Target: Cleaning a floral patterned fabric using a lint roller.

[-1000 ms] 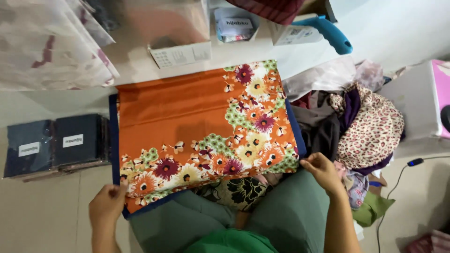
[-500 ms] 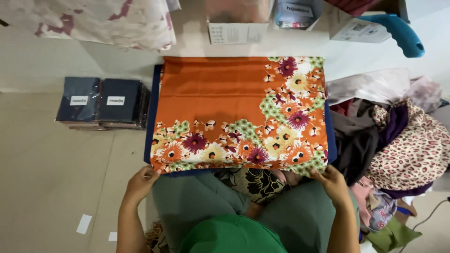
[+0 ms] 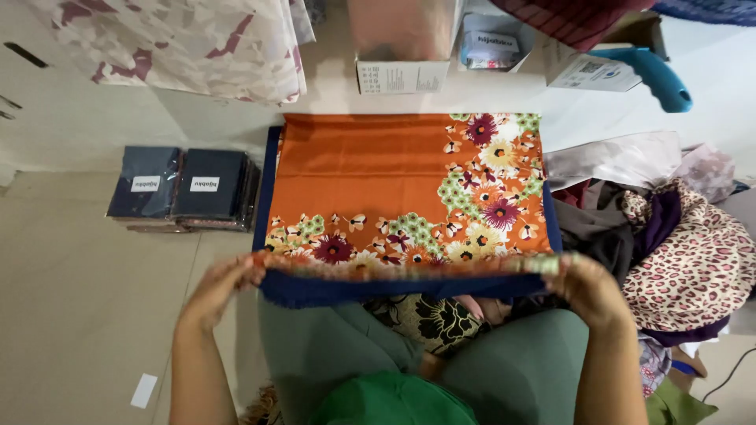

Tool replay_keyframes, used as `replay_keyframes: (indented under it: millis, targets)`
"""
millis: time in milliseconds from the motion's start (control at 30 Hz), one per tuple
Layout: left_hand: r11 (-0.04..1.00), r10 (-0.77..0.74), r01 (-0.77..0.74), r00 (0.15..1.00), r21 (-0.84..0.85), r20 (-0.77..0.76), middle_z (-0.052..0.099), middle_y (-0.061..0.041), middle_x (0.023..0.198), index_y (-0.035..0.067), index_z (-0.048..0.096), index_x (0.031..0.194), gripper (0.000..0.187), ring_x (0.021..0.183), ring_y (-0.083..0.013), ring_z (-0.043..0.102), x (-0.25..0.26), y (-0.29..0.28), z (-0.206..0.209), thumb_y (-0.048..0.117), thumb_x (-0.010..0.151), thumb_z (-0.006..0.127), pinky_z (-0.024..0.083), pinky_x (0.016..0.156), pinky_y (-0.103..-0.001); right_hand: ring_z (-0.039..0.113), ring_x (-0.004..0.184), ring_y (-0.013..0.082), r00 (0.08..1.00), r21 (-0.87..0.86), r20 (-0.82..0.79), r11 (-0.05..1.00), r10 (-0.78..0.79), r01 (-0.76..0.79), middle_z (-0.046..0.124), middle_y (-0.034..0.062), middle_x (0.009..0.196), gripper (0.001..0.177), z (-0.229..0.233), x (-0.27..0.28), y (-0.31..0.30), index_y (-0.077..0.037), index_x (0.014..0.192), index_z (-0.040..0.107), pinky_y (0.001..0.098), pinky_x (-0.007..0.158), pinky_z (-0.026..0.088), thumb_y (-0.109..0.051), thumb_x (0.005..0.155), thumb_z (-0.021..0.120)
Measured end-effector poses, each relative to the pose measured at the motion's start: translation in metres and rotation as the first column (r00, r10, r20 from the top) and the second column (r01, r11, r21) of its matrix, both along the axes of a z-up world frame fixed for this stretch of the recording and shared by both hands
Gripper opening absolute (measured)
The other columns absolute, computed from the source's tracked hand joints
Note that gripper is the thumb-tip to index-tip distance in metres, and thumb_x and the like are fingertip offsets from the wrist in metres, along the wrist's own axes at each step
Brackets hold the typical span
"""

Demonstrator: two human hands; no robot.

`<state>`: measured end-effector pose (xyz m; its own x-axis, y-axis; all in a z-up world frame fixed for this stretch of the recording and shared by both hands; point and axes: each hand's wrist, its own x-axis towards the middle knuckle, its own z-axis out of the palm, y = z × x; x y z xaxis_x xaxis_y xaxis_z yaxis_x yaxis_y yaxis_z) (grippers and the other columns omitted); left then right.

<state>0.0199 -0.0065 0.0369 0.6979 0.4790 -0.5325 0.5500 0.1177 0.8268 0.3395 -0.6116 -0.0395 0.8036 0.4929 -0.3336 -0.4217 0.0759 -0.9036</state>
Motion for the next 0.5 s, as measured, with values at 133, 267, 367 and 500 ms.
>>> replay_keyframes:
  millis: [133, 267, 367, 500]
  targets:
    - [0.998, 0.046, -0.047, 0.999, 0.047, 0.008, 0.066, -0.005, 0.102, 0.013, 0.067, 0.110, 0.023, 0.093, -0.0196, 0.061, 0.071, 0.017, 0.070, 0.026, 0.108, 0.049, 0.048, 0.085, -0.035, 0.070, 0.099, 0.0227, 0.997, 0.152, 0.070, 0.987, 0.034, -0.044, 0.072, 0.0097, 0.112, 0.032, 0.090, 0.054, 0.057, -0.007, 0.115, 0.066, 0.0320, 0.086, 0.058, -0.029, 0.092, 0.073]
    - [0.991, 0.136, -0.125, 0.900, -0.055, 0.413, 0.077, -0.001, 0.102, 0.022, 0.064, 0.104, 0.006, 0.086, -0.0078, 0.072, 0.143, 0.089, 0.052, 0.027, 0.105, 0.061, 0.054, 0.071, -0.020, 0.073, 0.102, 0.0204, 0.971, 0.209, 0.115, 0.961, -0.209, 0.182, 0.075, 0.0050, 0.113, 0.029, 0.134, 0.133, 0.088, -0.010, 0.120, 0.067, 0.0309, 0.090, 0.063, -0.020, 0.094, 0.064]
    - [0.987, 0.151, -0.157, 0.870, -0.028, 0.469, 0.076, 0.000, 0.099, 0.021, 0.066, 0.102, 0.008, 0.092, -0.0108, 0.075, 0.148, 0.079, 0.101, 0.029, 0.104, 0.065, 0.055, 0.074, -0.021, 0.076, 0.099, 0.0269, 0.932, 0.231, 0.138, 0.926, -0.336, 0.300, 0.071, 0.0012, 0.092, 0.005, 0.200, 0.112, 0.099, -0.012, 0.095, 0.067, 0.0376, 0.092, 0.068, -0.014, 0.100, 0.067]
    - [0.984, 0.106, -0.159, 0.888, 0.083, 0.447, 0.076, -0.001, 0.098, 0.019, 0.064, 0.098, 0.009, 0.093, -0.0115, 0.076, 0.126, 0.077, 0.080, 0.026, 0.103, 0.066, 0.055, 0.073, -0.020, 0.071, 0.108, 0.0237, 0.927, 0.190, 0.237, 0.950, -0.289, 0.248, 0.064, 0.0030, 0.095, 0.028, 0.171, 0.102, 0.075, -0.006, 0.102, 0.062, 0.0393, 0.106, 0.064, -0.025, 0.086, 0.075]
